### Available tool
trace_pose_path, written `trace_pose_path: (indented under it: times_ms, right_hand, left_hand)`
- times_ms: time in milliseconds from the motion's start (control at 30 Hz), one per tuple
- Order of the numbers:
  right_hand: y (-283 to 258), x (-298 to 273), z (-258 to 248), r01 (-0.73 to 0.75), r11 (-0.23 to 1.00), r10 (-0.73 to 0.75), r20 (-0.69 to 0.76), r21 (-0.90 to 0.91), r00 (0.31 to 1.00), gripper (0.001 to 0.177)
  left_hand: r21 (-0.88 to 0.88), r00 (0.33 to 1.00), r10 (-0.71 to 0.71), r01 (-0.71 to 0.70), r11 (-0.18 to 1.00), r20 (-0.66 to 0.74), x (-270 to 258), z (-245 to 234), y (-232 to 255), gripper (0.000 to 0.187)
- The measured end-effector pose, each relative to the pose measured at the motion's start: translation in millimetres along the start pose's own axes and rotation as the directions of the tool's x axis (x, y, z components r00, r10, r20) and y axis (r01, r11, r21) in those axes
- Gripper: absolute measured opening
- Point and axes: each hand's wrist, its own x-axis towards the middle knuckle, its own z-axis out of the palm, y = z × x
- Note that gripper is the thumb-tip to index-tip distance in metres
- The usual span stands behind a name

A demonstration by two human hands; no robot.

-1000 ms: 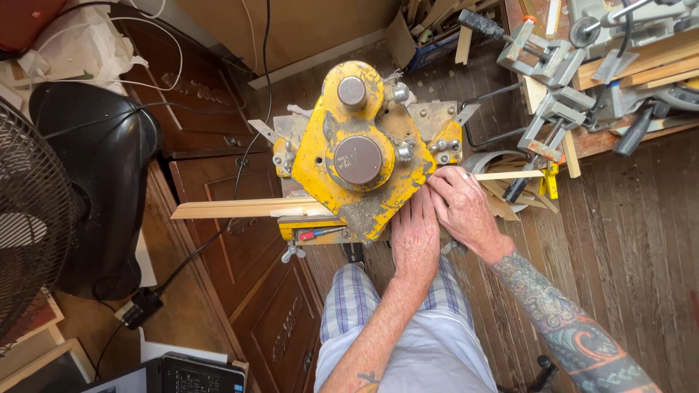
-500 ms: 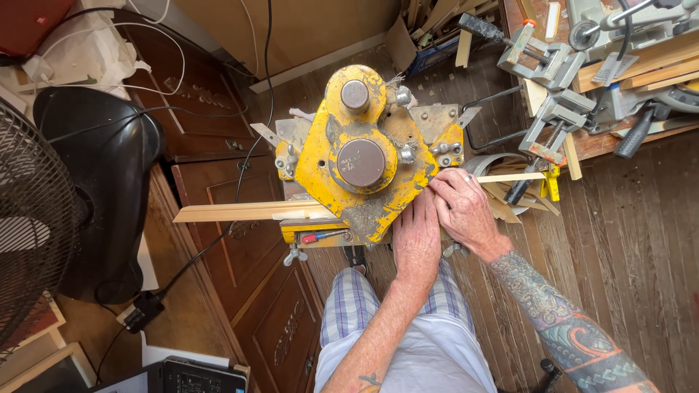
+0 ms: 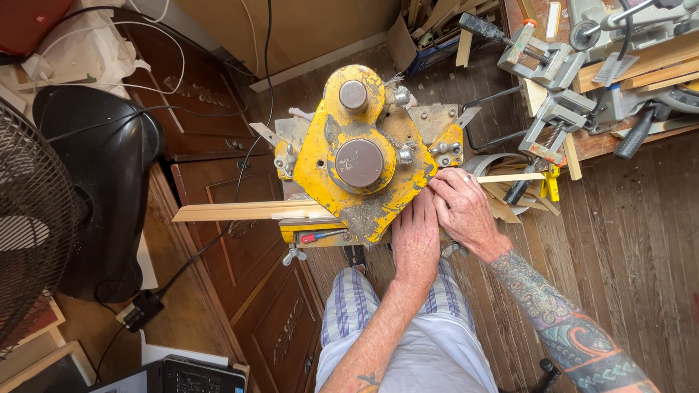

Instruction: Feeding wooden strips into a shaping machine and inspecting the results in a workshop

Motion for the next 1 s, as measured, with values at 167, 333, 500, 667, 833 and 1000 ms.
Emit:
trace_pose_path:
  times_ms: [167,333,500,667,833,1000]
  right_hand:
    - [1,0,0,-0.007,1.0,0.007,0.0,0.0,1.0,0.022]
    - [-1,-1,1,-0.017,1.0,0.017,-0.001,0.012,1.0,0.022]
    - [-1,3,-2,0.004,1.0,-0.004,-0.008,-0.013,1.0,0.023]
    - [-5,3,-4,-0.002,1.0,0.002,-0.017,-0.016,1.0,0.022]
    - [-21,6,-8,-0.062,0.998,0.062,0.003,-0.032,0.998,0.026]
    - [-14,0,6,-0.114,0.992,0.112,-0.044,-0.048,0.993,0.038]
  left_hand:
    - [-0.011,1.0,-0.001,0.001,1.0,-0.005,4,-6,1,0.045]
    - [0.007,1.0,-0.002,0.002,1.0,-0.013,2,-5,0,0.043]
    - [0.011,1.0,0.007,-0.007,1.0,-0.016,7,-9,0,0.043]
    - [0.031,1.0,0.01,-0.009,0.999,-0.018,4,-8,0,0.046]
    - [0.027,1.0,0.029,-0.028,0.999,-0.004,-2,8,-1,0.046]
    - [-0.15,0.996,0.038,-0.025,0.988,0.082,12,-33,-4,0.057]
